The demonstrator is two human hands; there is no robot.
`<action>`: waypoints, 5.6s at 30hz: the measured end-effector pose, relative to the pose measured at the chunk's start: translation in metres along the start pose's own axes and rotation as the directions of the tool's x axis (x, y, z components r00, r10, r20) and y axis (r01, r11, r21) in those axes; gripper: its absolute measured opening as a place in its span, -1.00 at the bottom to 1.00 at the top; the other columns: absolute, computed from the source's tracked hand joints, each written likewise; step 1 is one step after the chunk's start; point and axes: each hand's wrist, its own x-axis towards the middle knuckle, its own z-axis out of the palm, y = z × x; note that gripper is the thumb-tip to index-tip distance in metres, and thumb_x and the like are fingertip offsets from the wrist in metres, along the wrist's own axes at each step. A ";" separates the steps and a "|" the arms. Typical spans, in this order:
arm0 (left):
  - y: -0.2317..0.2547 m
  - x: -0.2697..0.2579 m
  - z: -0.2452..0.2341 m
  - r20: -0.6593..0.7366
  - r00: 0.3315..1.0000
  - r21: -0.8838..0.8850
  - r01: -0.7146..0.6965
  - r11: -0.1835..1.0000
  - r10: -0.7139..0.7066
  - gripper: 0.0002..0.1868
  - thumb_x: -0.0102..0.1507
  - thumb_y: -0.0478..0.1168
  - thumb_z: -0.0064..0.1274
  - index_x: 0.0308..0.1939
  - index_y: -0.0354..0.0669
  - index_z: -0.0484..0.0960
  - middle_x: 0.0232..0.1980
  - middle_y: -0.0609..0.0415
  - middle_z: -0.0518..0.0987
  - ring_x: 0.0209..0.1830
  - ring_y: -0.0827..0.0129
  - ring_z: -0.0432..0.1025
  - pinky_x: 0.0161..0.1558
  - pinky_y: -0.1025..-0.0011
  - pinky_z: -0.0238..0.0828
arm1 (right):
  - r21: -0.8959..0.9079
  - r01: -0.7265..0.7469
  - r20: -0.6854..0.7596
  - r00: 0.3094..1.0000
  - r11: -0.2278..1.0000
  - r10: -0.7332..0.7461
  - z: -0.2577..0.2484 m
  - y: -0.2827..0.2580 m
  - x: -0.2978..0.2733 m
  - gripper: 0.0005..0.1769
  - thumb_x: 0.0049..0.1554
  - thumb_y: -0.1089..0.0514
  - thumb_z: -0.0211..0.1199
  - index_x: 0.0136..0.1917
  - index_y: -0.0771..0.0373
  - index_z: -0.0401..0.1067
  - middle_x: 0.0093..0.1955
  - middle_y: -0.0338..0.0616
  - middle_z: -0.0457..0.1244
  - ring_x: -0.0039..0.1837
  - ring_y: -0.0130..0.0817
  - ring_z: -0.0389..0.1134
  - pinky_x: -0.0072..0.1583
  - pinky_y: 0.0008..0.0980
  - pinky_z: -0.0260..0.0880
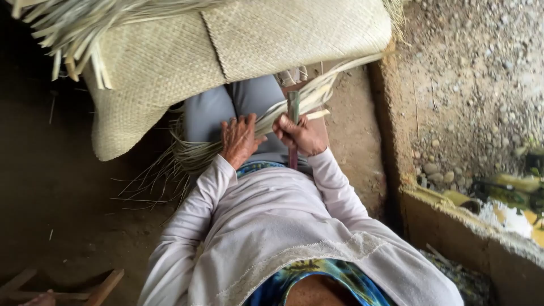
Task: Splitting long plant fibers into thinner strips using a small handheld tool in preparation for weaving.
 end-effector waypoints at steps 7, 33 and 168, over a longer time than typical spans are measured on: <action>-0.007 0.013 0.074 -0.002 0.998 -0.141 -0.064 0.988 0.065 -0.65 0.21 -0.10 -0.10 -0.04 -0.22 0.26 -0.46 -0.12 0.52 -0.40 -0.07 0.48 -0.29 0.06 0.37 | -0.071 -0.043 0.134 0.990 0.997 0.052 0.004 0.003 -0.004 -0.69 0.16 0.17 0.04 -0.34 0.40 0.33 -0.55 -0.08 0.12 -0.64 -0.57 -0.02 -0.60 -0.63 -0.03; -0.210 0.015 -0.085 -0.924 0.343 -0.106 0.190 0.976 -0.167 -0.84 0.01 -0.52 0.01 -0.42 -0.21 0.51 -0.42 0.04 0.43 -0.38 0.19 0.28 -0.38 0.31 0.23 | -0.382 0.025 0.103 0.995 0.924 0.016 -0.002 -0.013 0.000 -0.75 0.11 0.06 0.10 -0.20 0.30 0.40 -0.47 -0.23 0.10 -0.54 -0.61 -0.09 -0.50 -0.64 -0.21; -0.327 0.057 -0.141 -0.746 0.638 0.190 0.481 0.856 -0.193 -0.77 -0.16 -0.34 0.31 -0.50 0.05 0.63 -0.63 -0.04 0.44 -0.48 0.17 0.38 -0.28 0.15 0.12 | -0.446 -0.020 0.080 0.995 0.895 0.062 -0.006 -0.003 0.011 -0.72 0.09 0.03 0.11 -0.21 0.32 0.41 -0.49 -0.24 0.12 -0.56 -0.61 -0.08 -0.53 -0.64 -0.22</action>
